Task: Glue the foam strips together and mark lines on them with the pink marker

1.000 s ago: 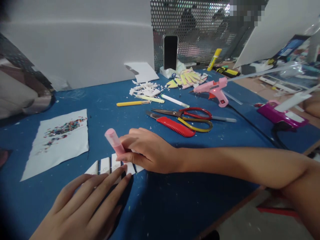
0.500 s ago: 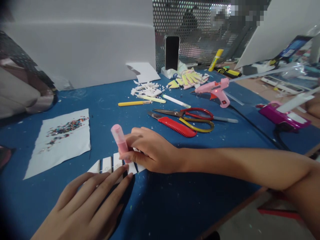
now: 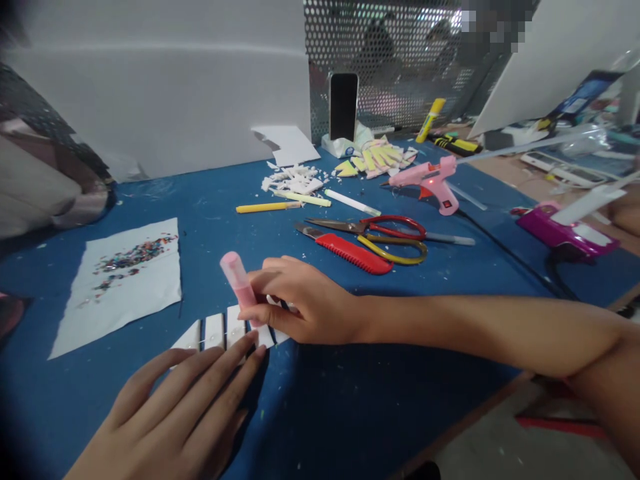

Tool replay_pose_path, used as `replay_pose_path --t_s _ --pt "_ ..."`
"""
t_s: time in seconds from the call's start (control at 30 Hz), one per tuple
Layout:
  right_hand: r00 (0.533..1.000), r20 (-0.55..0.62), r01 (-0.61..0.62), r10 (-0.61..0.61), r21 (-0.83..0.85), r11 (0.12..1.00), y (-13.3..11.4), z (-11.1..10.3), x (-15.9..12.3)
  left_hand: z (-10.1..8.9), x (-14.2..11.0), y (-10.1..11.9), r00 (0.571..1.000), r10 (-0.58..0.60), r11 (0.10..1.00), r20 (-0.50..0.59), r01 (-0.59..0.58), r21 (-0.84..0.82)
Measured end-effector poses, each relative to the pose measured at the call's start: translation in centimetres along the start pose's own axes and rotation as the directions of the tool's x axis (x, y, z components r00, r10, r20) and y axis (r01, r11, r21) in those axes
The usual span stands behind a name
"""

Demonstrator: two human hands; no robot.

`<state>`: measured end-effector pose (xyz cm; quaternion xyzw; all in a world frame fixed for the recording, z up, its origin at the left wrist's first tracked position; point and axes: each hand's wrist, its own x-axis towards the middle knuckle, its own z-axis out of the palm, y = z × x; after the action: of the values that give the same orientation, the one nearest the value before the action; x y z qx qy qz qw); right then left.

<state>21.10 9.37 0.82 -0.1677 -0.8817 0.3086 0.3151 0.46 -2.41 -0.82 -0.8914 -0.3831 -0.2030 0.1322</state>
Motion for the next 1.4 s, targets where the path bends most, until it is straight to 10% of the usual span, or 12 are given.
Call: replay_pose_path --t_s 1.4 --pt "0.998 -0.017 0.068 -0.068 -0.007 0.998 0.16 0.16 -0.12 0.2 -0.09 -0.01 1.0 -0.003 1.0 -0.029 0.003 0.0"
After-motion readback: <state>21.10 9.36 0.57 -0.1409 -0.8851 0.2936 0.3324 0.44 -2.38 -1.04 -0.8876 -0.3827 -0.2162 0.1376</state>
